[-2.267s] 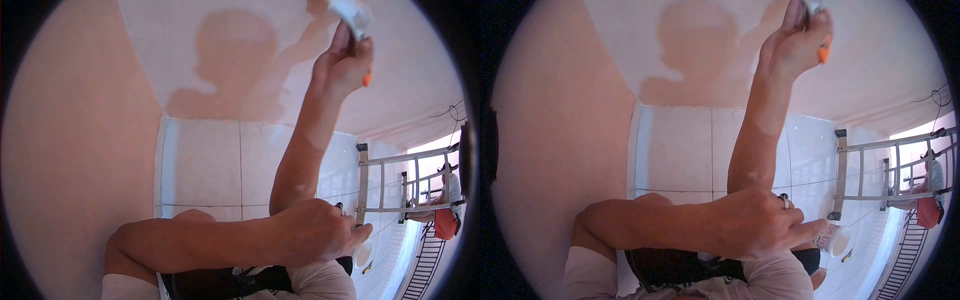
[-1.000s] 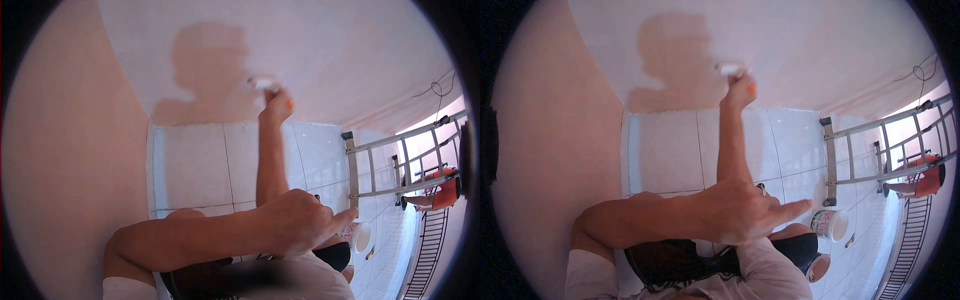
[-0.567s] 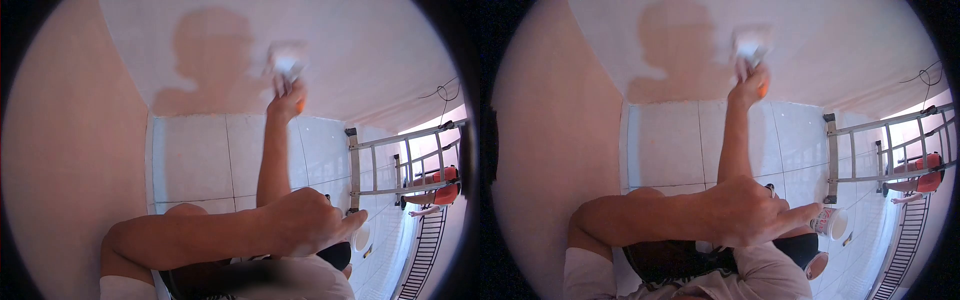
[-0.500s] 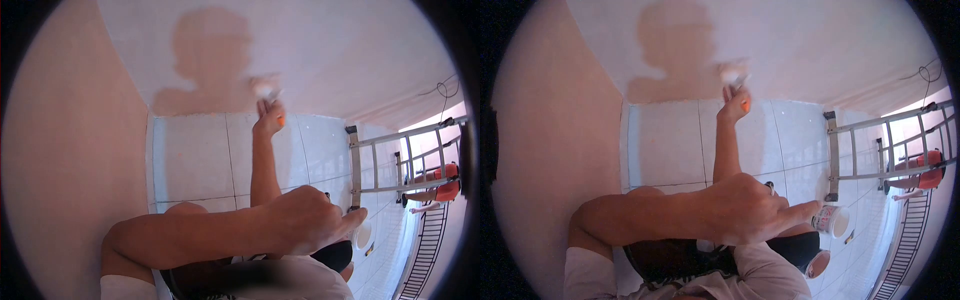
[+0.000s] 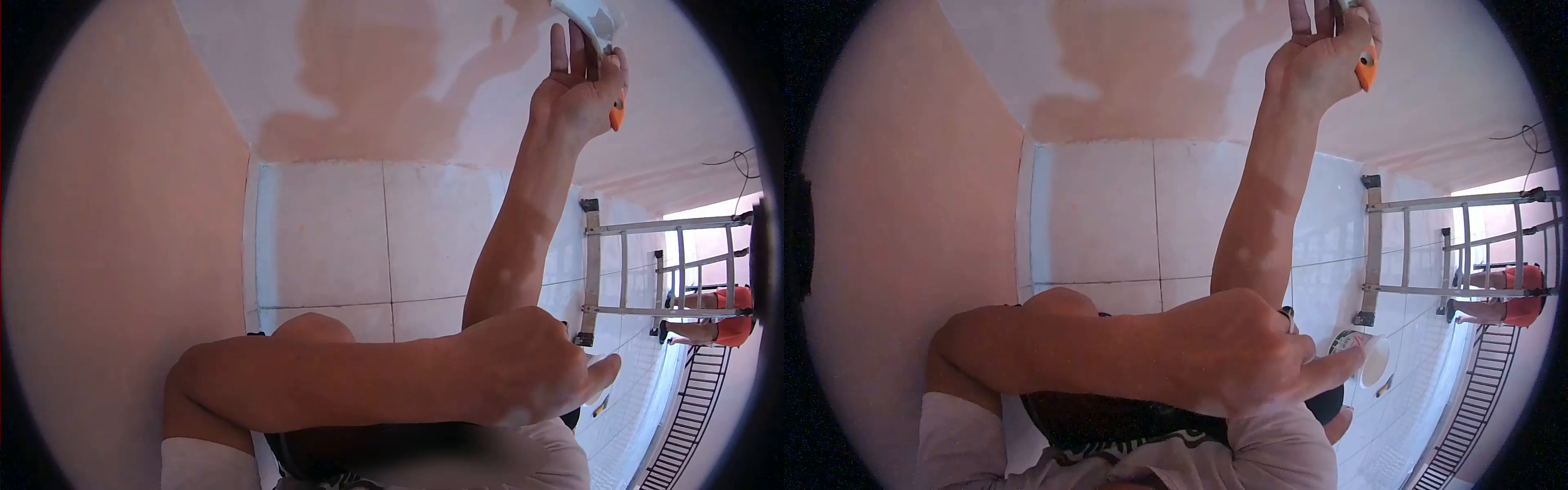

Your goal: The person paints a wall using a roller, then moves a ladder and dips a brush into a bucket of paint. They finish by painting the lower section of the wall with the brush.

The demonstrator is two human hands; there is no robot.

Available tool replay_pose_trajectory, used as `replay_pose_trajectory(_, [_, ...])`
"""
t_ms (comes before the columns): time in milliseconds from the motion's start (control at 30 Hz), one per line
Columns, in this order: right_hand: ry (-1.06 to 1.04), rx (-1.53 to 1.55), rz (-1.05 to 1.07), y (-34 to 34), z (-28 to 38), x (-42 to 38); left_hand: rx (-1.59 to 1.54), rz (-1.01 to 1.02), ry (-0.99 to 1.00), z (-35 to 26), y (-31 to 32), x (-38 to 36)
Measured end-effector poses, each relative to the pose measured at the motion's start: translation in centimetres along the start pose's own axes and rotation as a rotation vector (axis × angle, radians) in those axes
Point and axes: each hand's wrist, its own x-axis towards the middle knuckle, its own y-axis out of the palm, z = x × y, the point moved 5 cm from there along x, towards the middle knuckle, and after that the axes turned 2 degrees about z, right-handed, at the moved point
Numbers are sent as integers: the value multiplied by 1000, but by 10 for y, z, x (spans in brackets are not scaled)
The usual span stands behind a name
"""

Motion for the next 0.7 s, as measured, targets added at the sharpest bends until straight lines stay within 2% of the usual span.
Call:
replay_pose_trajectory(67, [42, 8, -31, -17, -23, -3, -32, -18, -11, 4, 3, -1])
replay_pose_trajectory(167, [216, -5, -129, -95, -86, -79, -72, -46, -35, 8, 5, -3])
replay_pose_trajectory(267, [471, -181, -428, -177, -130, -173, -46, -27, -63, 6, -1, -7])
replay_pose_trajectory(333, [557, -237, -553, -210, -143, -210, -75, 28, -92, 8, 2, -5])
replay_pose_trajectory(433, [645, -301, -734, -228, -160, -239, -20, 68, -98, 9, 5, -5])
replay_pose_trajectory(567, [710, -322, -787, -227, -176, -251, -71, 46, -98, 18, 9, -6])
replay_pose_trajectory(633, [710, -293, -805, -222, -186, -245, -21, 44, -103, 16, 10, -6])
replay_pose_trajectory(700, [633, -221, -671, -213, -194, -217, -30, 84, -117, 12, 7, -6])
